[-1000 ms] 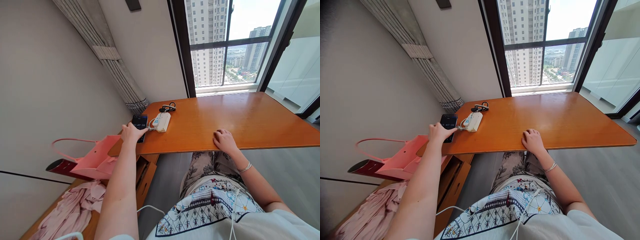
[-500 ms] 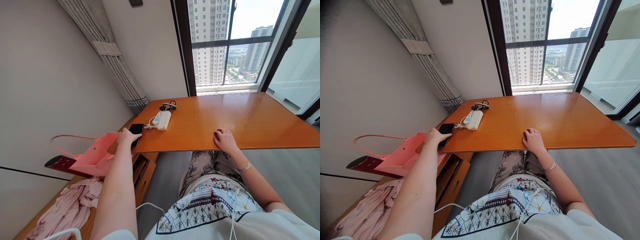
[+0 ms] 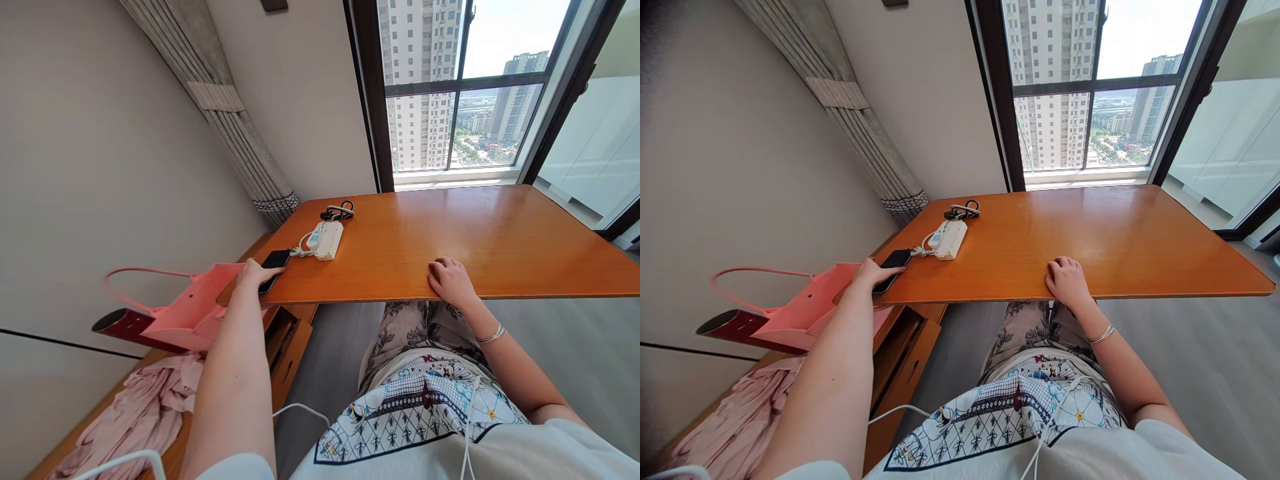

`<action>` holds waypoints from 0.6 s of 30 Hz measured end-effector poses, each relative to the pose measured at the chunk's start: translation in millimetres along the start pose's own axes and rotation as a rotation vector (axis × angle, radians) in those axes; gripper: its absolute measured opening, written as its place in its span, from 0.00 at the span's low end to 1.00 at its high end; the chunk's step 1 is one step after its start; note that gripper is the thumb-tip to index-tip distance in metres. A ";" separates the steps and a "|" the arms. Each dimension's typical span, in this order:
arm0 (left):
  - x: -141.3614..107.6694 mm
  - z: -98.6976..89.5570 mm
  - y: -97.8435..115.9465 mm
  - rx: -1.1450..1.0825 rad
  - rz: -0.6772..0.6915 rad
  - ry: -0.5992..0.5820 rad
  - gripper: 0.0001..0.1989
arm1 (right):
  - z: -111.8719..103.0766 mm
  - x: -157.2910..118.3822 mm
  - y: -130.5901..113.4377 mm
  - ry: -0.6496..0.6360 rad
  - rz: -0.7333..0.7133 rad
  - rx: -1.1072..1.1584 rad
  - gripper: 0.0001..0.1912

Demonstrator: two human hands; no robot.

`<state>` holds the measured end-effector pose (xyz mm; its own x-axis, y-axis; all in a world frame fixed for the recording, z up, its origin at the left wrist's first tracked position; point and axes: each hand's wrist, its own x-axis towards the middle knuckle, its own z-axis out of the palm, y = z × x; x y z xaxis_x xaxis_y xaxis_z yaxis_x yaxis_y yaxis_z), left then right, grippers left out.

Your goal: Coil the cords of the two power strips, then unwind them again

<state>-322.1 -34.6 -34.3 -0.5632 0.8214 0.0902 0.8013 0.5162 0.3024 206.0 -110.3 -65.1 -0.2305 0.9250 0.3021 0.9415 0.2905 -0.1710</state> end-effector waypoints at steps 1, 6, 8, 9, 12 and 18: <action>-1.3 -0.7 1.6 -0.021 -0.042 -0.010 0.56 | 0.4 0.0 0.3 0.004 -0.002 0.002 0.19; -11.2 -5.2 12.2 -0.069 -0.074 0.003 0.59 | 1.0 0.1 0.7 0.007 -0.002 0.006 0.19; -15.2 -5.5 13.9 -0.072 -0.071 0.031 0.57 | 0.6 0.1 0.3 -0.002 0.005 0.005 0.20; -17.0 -5.4 14.1 -0.076 -0.071 0.049 0.57 | 0.3 0.1 0.0 -0.007 0.008 0.003 0.20; -21.1 -4.7 13.6 -0.086 -0.084 0.087 0.55 | 0.0 -0.1 -0.5 -0.011 0.009 0.001 0.20; -20.8 -6.1 13.4 -0.103 -0.088 0.076 0.56 | 1.7 -0.1 0.9 0.008 -0.005 0.000 0.19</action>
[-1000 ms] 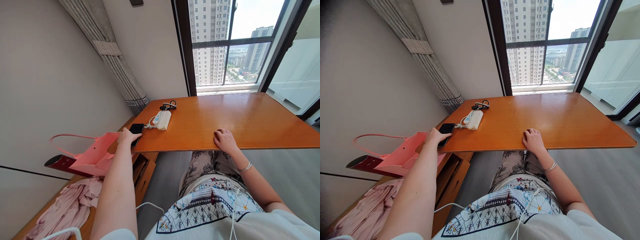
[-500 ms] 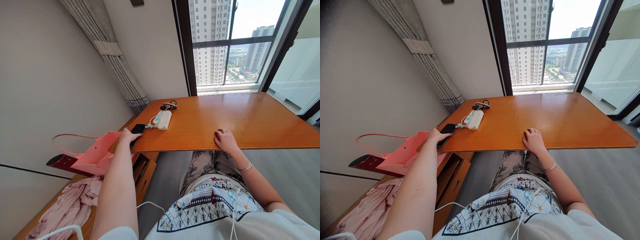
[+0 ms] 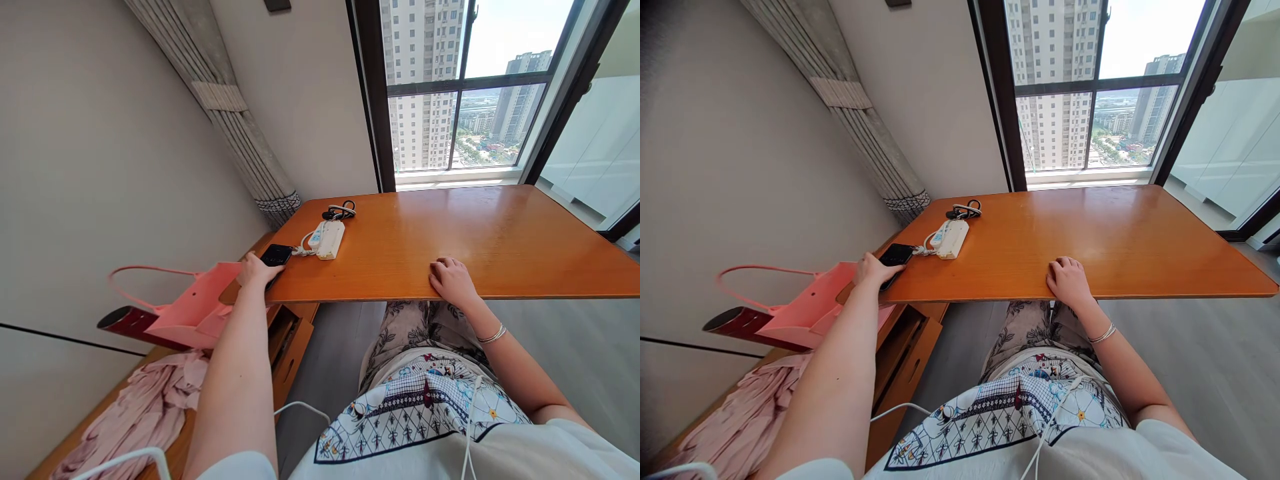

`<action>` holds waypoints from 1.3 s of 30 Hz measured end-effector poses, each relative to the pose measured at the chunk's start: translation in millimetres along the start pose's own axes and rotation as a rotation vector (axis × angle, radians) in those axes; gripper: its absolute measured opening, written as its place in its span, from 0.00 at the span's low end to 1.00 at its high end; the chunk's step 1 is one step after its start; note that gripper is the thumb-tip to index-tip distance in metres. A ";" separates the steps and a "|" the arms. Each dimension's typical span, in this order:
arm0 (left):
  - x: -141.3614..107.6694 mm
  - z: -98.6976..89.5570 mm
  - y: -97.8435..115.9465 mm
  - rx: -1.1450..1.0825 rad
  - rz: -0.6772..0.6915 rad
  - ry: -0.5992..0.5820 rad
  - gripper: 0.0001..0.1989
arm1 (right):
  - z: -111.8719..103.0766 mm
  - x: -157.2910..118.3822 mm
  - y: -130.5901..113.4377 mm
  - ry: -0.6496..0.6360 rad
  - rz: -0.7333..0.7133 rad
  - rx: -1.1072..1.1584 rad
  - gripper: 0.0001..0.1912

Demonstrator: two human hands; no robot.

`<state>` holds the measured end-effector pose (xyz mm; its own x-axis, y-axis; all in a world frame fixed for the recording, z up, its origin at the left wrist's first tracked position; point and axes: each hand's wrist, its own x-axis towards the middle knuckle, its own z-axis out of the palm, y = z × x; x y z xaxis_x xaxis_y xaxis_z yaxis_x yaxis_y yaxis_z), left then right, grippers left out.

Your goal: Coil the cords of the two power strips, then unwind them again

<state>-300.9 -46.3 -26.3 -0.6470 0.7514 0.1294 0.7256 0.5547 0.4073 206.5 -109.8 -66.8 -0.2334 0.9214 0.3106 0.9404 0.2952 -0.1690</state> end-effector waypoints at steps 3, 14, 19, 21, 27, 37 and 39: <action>0.7 -0.9 0.4 0.001 -0.008 -0.016 0.57 | 0.2 0.1 0.3 0.001 -0.003 -0.002 0.19; -11.2 0.5 6.7 0.055 0.076 0.090 0.51 | -0.1 0.4 -0.6 0.005 0.002 -0.004 0.19; -18.0 4.4 8.1 0.088 0.124 0.196 0.47 | -1.3 -0.2 -1.1 -0.001 0.003 -0.009 0.19; -20.5 5.2 9.1 0.072 0.150 0.252 0.47 | -0.9 -0.4 -0.6 0.005 -0.002 -0.011 0.19; -28.6 1.9 19.3 0.026 0.238 0.388 0.45 | 3.1 0.0 1.9 0.017 -0.005 -0.002 0.19; -30.4 0.3 31.7 0.034 0.284 0.396 0.44 | 0.7 -0.1 0.6 0.016 -0.009 -0.004 0.19; -30.3 1.2 31.5 0.034 0.294 0.402 0.44 | -0.1 -0.1 0.1 0.011 -0.007 -0.004 0.19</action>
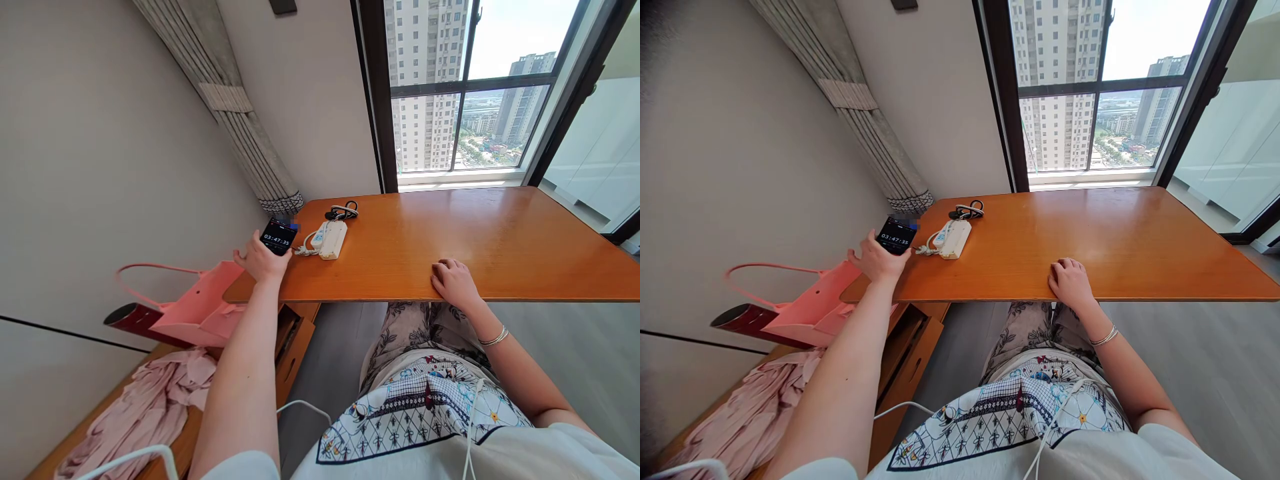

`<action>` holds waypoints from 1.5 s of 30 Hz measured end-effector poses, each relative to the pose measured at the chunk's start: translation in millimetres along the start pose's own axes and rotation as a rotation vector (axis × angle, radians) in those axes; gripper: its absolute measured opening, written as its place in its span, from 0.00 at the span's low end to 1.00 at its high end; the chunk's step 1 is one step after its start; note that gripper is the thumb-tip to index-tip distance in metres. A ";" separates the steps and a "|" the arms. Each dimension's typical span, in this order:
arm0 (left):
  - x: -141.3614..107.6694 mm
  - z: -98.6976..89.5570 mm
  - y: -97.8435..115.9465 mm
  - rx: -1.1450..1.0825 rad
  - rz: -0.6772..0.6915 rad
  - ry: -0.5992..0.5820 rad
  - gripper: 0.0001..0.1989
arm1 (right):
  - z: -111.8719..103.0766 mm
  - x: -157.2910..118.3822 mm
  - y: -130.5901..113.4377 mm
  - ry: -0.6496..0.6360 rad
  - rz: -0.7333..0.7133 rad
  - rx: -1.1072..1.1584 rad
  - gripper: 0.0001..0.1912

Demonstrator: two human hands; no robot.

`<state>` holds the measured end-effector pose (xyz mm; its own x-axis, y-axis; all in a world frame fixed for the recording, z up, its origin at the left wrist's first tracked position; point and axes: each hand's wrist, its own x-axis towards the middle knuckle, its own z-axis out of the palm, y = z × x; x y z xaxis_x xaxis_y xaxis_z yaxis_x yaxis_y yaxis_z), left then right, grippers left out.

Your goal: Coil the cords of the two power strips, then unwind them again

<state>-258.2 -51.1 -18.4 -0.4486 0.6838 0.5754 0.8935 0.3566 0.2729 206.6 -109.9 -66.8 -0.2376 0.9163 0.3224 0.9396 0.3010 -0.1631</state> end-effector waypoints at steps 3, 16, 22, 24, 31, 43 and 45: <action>-0.6 0.9 -2.0 0.017 -0.010 -0.005 0.44 | -0.8 0.0 -0.9 -0.014 0.010 -0.002 0.19; 7.5 10.4 -19.9 0.086 -0.245 -0.261 0.47 | -1.3 0.5 -1.5 -0.036 0.020 -0.013 0.20; 16.8 20.4 -39.8 0.043 -0.395 -0.411 0.48 | -2.2 0.2 -2.5 -0.039 0.023 -0.010 0.20; 20.9 23.7 -46.0 0.028 -0.405 -0.443 0.49 | -1.7 0.2 -2.2 -0.031 0.023 -0.010 0.19; 30.6 35.3 -58.2 -0.020 -0.391 -0.461 0.49 | -0.2 0.6 -1.2 -0.019 0.013 -0.009 0.19; -6.5 56.5 52.2 -0.492 0.179 0.143 0.16 | -1.2 0.9 -3.3 -0.035 0.030 -0.001 0.19; -19.7 61.6 82.9 -0.560 0.271 0.099 0.13 | -0.9 0.9 -3.1 -0.032 0.029 0.004 0.19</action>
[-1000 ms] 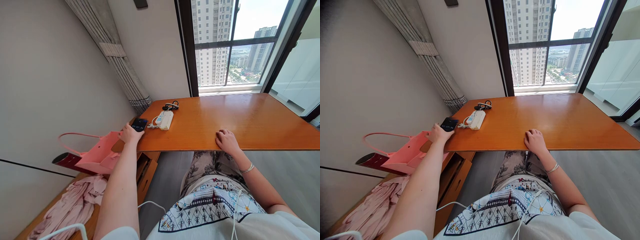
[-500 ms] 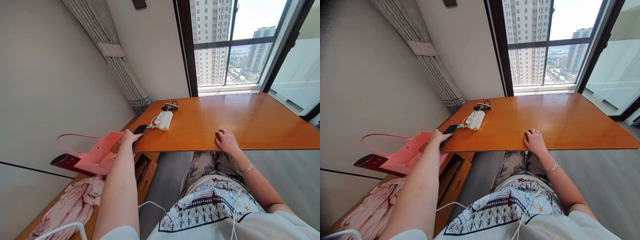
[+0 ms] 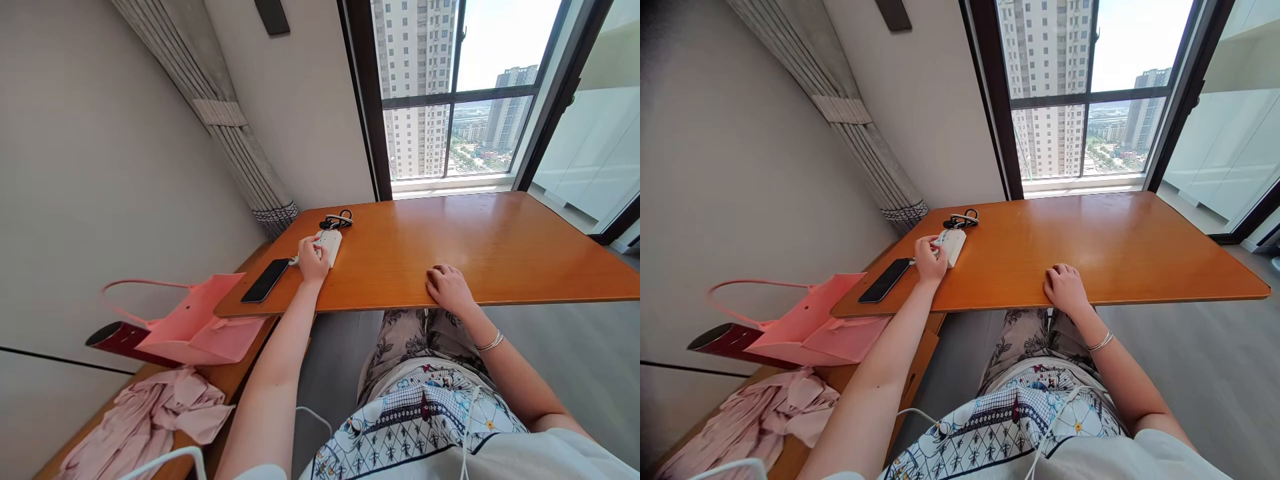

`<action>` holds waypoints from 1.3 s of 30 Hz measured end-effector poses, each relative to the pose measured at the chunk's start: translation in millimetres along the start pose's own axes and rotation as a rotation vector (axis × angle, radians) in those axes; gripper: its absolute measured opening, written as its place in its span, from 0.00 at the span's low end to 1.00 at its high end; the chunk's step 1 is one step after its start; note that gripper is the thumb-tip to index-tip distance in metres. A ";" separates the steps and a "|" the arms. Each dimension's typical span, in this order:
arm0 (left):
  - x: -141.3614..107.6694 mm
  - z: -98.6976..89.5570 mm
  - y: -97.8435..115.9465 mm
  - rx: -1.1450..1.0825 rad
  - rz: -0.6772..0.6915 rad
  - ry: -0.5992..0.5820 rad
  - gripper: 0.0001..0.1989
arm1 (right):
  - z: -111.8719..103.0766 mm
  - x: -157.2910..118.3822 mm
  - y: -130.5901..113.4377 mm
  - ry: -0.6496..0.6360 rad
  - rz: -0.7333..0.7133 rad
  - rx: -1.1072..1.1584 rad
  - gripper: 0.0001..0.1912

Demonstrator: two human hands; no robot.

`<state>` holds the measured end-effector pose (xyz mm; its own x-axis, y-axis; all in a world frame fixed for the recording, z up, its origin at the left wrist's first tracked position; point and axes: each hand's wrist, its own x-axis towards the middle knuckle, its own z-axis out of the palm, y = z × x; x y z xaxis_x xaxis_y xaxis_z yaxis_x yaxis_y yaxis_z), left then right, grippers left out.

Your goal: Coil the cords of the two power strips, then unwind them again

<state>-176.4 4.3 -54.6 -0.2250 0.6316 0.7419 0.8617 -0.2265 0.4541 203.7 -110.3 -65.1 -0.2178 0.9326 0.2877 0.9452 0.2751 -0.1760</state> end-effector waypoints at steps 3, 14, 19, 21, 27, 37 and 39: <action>-14.7 24.6 33.3 -0.055 0.060 -0.156 0.11 | 0.5 -0.1 0.2 0.002 0.000 0.002 0.18; -29.8 32.9 54.1 0.048 0.125 -0.663 0.13 | -2.8 -0.4 -0.4 -0.009 0.000 0.006 0.19; -30.2 31.7 56.1 0.044 0.120 -0.691 0.13 | -1.0 -0.6 0.8 0.014 -0.013 0.010 0.18; -30.7 31.4 56.0 0.046 0.118 -0.692 0.13 | -0.8 -0.5 0.9 0.014 -0.017 0.010 0.18; -30.0 30.5 55.5 0.040 0.107 -0.696 0.13 | -3.3 -0.4 -0.4 -0.009 -0.005 0.010 0.19; -27.4 26.3 54.4 0.140 0.054 -0.458 0.20 | -1.2 -0.2 0.6 0.005 -0.018 0.020 0.19; -19.2 21.5 44.9 0.230 -0.011 -0.357 0.27 | -0.7 -0.2 0.8 0.005 -0.021 0.017 0.19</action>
<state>-123.6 -2.1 -59.1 -0.0976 0.8595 0.5018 0.9482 -0.0728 0.3093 204.6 -110.4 -64.7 -0.2366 0.9252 0.2966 0.9360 0.2989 -0.1859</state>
